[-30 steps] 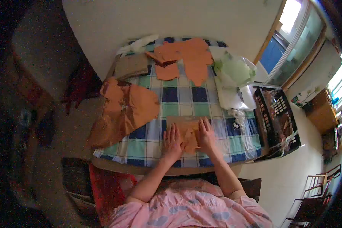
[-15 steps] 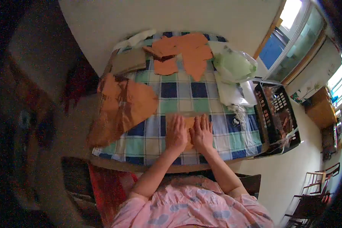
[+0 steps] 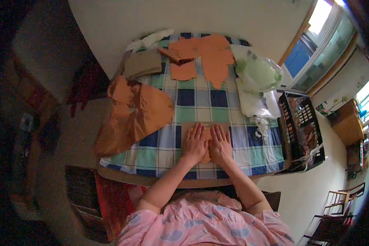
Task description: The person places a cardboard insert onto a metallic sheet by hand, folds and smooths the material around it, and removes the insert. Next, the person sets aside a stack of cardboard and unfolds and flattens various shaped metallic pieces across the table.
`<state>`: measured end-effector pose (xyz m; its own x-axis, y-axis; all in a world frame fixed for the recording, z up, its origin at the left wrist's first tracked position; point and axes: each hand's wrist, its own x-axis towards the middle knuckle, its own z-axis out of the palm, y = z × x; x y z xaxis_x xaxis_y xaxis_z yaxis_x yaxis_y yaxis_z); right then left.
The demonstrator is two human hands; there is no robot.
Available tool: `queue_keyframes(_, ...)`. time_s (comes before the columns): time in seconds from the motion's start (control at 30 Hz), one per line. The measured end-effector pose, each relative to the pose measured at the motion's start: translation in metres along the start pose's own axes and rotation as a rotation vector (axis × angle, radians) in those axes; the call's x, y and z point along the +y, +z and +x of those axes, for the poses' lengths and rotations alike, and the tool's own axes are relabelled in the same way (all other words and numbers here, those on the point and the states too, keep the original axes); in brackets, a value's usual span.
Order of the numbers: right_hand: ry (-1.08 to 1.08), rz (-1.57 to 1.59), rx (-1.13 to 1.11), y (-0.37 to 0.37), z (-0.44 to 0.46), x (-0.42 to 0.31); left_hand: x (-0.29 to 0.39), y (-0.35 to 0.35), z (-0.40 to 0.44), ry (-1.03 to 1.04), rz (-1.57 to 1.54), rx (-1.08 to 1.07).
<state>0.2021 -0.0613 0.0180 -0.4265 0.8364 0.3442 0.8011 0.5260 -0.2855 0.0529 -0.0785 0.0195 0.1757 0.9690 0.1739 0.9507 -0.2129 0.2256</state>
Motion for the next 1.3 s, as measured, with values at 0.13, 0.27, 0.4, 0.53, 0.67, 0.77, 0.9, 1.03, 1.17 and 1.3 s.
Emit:
queue_keyframes(0.13, 0.064, -0.033, -0.039, -0.009, 0.002, -0.008, -0.001, 0.001, -0.003, -0.044, -0.035, -0.006)
queue_keyframes(0.27, 0.105, -0.068, -0.052, -0.015, 0.002, -0.010, -0.009, 0.003, -0.006, -0.058, -0.001, 0.012)
queue_keyframes(0.4, 0.100, -0.093, -0.075, -0.016, -0.001, -0.010, -0.018, -0.005, -0.013, -0.070, -0.024, -0.005)
queue_keyframes(0.53, 0.087, -0.083, -0.060, -0.018, 0.000, -0.010, -0.028, -0.006, -0.018, -0.088, -0.024, 0.058)
queue_keyframes(0.67, 0.064, -0.068, -0.030, -0.016, -0.003, -0.006, -0.035, -0.001, -0.016, -0.139, 0.080, 0.143)
queue_keyframes(0.77, 0.057, -0.075, -0.032, -0.018, -0.004, -0.007, -0.020, -0.023, -0.008, 0.029, 0.067, 0.070)
queue_keyframes(0.9, 0.043, -0.057, -0.024, -0.012, -0.003, -0.002, -0.010, -0.009, -0.011, 0.300, -0.260, 0.053)
queue_keyframes(1.03, 0.042, -0.020, 0.024, -0.004, -0.007, 0.005, -0.014, -0.003, -0.015, 0.331, -0.135, -0.025)
queue_keyframes(1.17, 0.033, 0.433, 0.185, -0.040, -0.024, 0.005, -0.017, -0.004, -0.013, 0.337, -0.021, -0.040)
queue_keyframes(1.3, -0.040, 0.267, 0.055, -0.065, -0.081, 0.011, -0.009, -0.016, -0.014, 0.315, -0.074, -0.015)
